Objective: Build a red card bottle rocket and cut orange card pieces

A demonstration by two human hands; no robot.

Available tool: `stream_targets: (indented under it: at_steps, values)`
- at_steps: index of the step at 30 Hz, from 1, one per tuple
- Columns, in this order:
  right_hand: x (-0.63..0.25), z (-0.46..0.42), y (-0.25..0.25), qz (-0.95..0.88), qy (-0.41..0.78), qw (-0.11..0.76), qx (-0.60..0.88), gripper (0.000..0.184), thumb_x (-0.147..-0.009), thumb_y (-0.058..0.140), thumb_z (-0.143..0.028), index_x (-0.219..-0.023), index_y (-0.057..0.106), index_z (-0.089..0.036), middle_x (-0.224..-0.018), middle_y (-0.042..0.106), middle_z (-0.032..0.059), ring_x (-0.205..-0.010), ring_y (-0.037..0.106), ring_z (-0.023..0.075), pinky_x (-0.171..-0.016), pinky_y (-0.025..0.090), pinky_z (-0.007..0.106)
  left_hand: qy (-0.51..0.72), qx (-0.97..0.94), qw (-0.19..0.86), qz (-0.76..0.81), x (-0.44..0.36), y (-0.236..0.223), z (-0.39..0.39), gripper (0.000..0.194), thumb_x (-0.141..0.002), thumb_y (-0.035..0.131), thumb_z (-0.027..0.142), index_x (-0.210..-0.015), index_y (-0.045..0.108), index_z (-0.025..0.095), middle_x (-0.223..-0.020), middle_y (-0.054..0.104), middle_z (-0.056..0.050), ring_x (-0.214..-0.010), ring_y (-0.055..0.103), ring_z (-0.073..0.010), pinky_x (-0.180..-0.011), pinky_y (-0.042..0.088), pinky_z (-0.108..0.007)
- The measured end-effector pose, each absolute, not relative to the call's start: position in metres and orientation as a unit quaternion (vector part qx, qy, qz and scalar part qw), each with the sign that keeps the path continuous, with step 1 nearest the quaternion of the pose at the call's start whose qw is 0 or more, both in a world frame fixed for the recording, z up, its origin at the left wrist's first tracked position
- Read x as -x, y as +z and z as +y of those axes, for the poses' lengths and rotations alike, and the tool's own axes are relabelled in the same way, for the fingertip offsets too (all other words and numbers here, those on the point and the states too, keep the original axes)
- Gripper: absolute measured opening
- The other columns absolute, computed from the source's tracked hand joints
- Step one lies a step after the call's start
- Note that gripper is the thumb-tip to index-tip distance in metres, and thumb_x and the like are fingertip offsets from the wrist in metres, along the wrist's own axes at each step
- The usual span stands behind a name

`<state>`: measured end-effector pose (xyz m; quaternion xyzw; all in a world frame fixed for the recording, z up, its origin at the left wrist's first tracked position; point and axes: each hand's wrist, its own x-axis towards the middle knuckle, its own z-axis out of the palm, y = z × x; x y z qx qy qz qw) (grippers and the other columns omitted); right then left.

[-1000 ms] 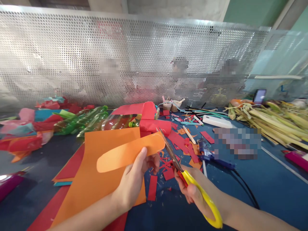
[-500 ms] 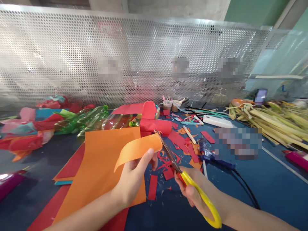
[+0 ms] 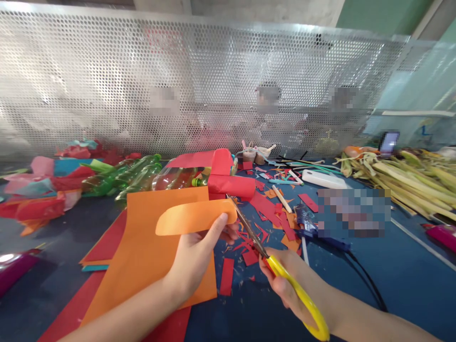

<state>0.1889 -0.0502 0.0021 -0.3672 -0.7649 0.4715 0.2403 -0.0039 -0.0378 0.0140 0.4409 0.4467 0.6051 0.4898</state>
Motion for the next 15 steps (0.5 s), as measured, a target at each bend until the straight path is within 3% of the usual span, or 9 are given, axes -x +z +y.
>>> stream_targets:
  at_steps: [15]
  values:
    - [-0.1884,-0.0484,-0.0013,-0.761,0.460,0.245,0.386,0.067,-0.072,0.026,-0.087,-0.065,0.034,-0.021,-0.056,0.031,-0.0051,-0.049,0.028,0.0076,-0.041,0.023,0.021,0.606,-0.427,0.500,0.448,0.0070,0.0205,-0.0336,0.022,-0.077,0.067,0.035,-0.071,0.068,0.014,-0.064,0.073,-0.006,-0.057,0.066,-0.0179,-0.059,0.052,-0.028]
